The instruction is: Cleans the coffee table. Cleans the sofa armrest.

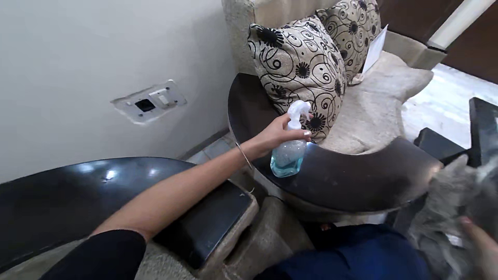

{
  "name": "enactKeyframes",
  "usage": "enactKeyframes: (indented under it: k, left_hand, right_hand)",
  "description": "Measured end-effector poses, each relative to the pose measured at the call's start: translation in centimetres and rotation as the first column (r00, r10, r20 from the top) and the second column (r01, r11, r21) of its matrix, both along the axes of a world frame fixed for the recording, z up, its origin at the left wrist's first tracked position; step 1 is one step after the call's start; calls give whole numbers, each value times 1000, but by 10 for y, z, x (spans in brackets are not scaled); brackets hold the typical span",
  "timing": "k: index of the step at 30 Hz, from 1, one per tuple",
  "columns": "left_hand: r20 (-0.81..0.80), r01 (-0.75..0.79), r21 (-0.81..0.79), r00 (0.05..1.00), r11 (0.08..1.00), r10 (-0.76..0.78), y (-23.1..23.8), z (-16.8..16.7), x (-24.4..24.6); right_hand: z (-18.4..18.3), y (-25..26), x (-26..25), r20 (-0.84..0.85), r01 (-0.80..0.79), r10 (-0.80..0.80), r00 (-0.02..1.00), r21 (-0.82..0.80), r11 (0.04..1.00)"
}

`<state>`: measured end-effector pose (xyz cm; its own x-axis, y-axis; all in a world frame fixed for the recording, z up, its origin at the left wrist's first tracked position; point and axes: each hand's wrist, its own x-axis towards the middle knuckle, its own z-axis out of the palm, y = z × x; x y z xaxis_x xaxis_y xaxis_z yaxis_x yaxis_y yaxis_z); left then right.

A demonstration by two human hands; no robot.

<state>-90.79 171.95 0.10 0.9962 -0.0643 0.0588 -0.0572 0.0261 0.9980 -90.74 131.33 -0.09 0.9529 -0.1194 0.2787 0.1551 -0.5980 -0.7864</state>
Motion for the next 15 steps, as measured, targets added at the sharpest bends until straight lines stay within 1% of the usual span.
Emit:
enactKeyframes:
  k: [1, 2, 3, 4, 5, 8, 9, 11, 13, 15]
  left_hand:
    - [38, -1, 3, 999, 1000, 1, -4, -3, 1]
    - [76, 2, 2, 997, 1000, -3, -7, -5, 2]
    - [110, 5, 2, 994, 1000, -5, -10, -7, 1]
    - [138, 5, 7, 990, 1000, -6, -12, -10, 0]
    - [162, 0, 13, 987, 1000, -2, -14, -12, -2]
    - [228, -3, 24, 974, 1000, -2, -22, -19, -12]
    - [250, 0, 50, 968, 999, -12, -24, -21, -15]
    - [272, 20, 70, 961, 997, -38, -26, -25, -20]
    - [263, 52, 56, 963, 997, -65, -27, -26, -24]
    - [236, 69, 53, 968, 996, -80, -28, -22, -29]
  right_hand:
    - [5, 6, 2, 65, -56, 72, 995, -224, 973]
    - [8, 13, 6, 122, -88, 152, 981, -417, 905]
    - [9, 22, 12, 147, -98, 207, 967, -534, 840]
    - [4, 32, 20, 149, -103, 236, 960, -596, 797]
    - [-4, 40, 27, 122, -124, 253, 960, -624, 771]
    - [-35, 59, 36, -31, -257, 316, 948, -659, 707]
    - [-42, 64, 33, -42, -281, 342, 939, -669, 688]
    - [-46, 76, 23, 13, -295, 403, 915, -662, 689]
    - [-38, 101, 10, 71, -360, 484, 872, -577, 733]
    - [-29, 131, -5, 68, -486, 555, 829, -401, 776]
